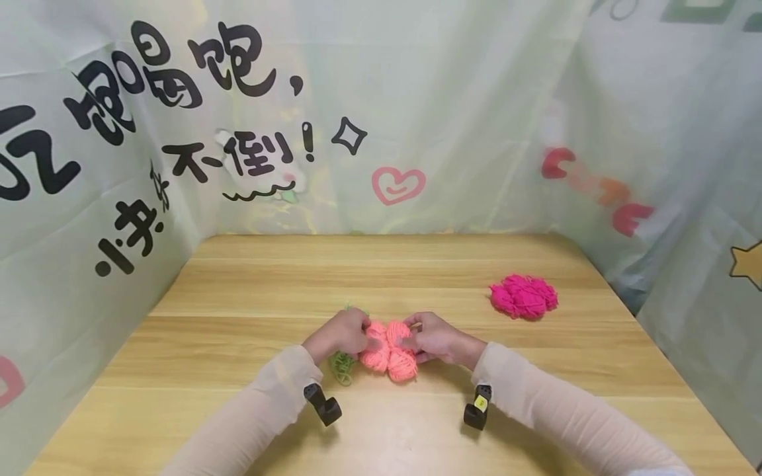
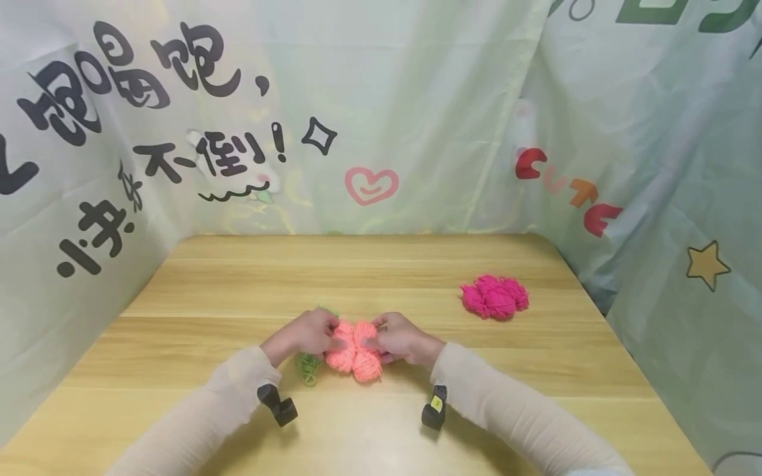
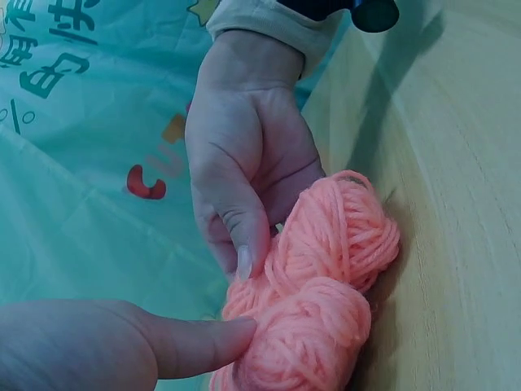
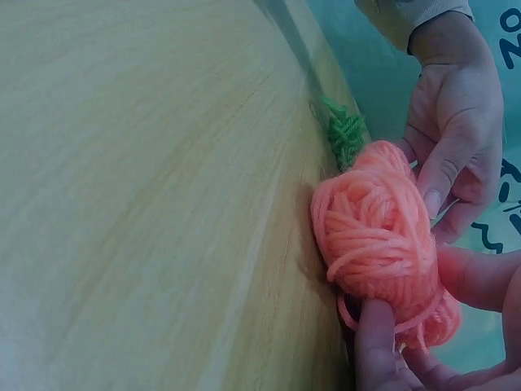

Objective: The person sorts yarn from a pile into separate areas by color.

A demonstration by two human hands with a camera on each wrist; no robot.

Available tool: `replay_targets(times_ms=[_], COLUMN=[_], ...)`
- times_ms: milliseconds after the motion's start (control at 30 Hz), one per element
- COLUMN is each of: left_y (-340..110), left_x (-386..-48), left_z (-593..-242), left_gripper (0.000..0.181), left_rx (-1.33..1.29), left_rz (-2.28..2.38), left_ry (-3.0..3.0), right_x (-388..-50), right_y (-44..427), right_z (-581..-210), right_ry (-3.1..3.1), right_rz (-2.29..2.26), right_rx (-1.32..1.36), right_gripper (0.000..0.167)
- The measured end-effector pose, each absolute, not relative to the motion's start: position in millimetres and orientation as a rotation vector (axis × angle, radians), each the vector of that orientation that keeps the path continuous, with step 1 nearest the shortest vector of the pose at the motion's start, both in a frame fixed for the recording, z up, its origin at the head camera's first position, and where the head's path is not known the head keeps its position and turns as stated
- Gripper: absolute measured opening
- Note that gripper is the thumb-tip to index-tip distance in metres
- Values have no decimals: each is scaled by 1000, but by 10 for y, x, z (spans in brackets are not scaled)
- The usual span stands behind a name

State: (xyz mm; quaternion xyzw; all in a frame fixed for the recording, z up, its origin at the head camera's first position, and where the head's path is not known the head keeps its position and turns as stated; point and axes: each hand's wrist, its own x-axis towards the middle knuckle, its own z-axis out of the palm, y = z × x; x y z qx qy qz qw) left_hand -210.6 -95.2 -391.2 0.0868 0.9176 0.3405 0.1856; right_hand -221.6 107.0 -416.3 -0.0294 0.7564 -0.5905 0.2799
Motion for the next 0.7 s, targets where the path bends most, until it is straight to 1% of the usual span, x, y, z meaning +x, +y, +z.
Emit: replay_targets(times_ms=[200,367,533,600,700], left_y=[-934,-951,-955,-955,-960], left_x=[-2121,-2091,-2103,-2106,-2105], left_z=[-3897,-3941,-3931,-3927,-3922], left_gripper=[49,46,38,39,46], left_rx=[236,246,263,260,261], left_rz=[923,915,919,927,924], left_ry=[2590,2591,2595,2584,2583], right_x=[-2225,-2196,-2220,-2232,-2246], right_y=[1058,1049,1067,1078,1090], right_z=[-4169,-4184,-4164,-4159,-4164], right_ry=[2023,2030,2041,2032,2027], right_rz=[-1592,-1584,-1580,-1577,-1578], right_rx=[-102,-115,-126,-132,-126], right_gripper=[42,41,39,39,39])
